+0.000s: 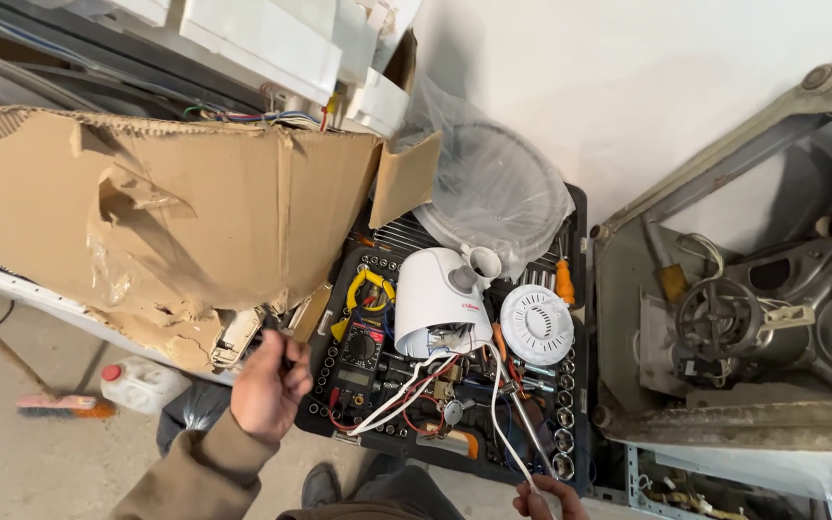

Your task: The person disassembles a white electric appliance, removes the internal fan and motor, and uses a multimeter to test the electrical components. They then reassemble the fan and motor into the appliance housing.

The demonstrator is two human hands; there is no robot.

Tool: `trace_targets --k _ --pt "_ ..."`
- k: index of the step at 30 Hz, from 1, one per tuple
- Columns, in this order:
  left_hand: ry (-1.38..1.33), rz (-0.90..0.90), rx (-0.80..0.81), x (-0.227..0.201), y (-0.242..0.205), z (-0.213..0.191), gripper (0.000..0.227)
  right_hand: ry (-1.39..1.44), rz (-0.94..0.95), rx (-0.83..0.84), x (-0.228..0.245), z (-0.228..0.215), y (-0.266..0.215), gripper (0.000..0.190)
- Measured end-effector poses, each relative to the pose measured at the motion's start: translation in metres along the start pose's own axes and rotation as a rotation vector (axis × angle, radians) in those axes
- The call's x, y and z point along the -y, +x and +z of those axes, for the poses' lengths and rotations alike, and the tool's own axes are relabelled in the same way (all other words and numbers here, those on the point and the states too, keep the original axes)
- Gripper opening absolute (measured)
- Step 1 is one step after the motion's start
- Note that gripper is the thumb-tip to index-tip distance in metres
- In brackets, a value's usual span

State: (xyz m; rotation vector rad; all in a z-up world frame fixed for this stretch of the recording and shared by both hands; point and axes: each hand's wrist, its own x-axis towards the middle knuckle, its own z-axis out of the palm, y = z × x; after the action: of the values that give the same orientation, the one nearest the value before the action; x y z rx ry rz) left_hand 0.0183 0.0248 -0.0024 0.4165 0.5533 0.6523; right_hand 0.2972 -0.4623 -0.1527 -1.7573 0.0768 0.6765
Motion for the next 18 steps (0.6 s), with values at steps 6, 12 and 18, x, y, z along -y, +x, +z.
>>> trace_targets --k 6,12,18 --pt "-0.062 0.139 0.292 -0.020 -0.051 0.047 0.028 -0.018 -0.212 -0.014 0.003 0.008 0.008 0.044" --pt "-0.279 0.256 0.467 -0.036 -0.078 0.061 0.030 0.036 -0.470 -0.302 0.050 0.022 0.011 0.040" --pt "0.490 0.184 0.102 0.069 -0.043 -0.023 0.029 0.002 -0.390 -0.121 0.072 0.038 0.032 0.038"
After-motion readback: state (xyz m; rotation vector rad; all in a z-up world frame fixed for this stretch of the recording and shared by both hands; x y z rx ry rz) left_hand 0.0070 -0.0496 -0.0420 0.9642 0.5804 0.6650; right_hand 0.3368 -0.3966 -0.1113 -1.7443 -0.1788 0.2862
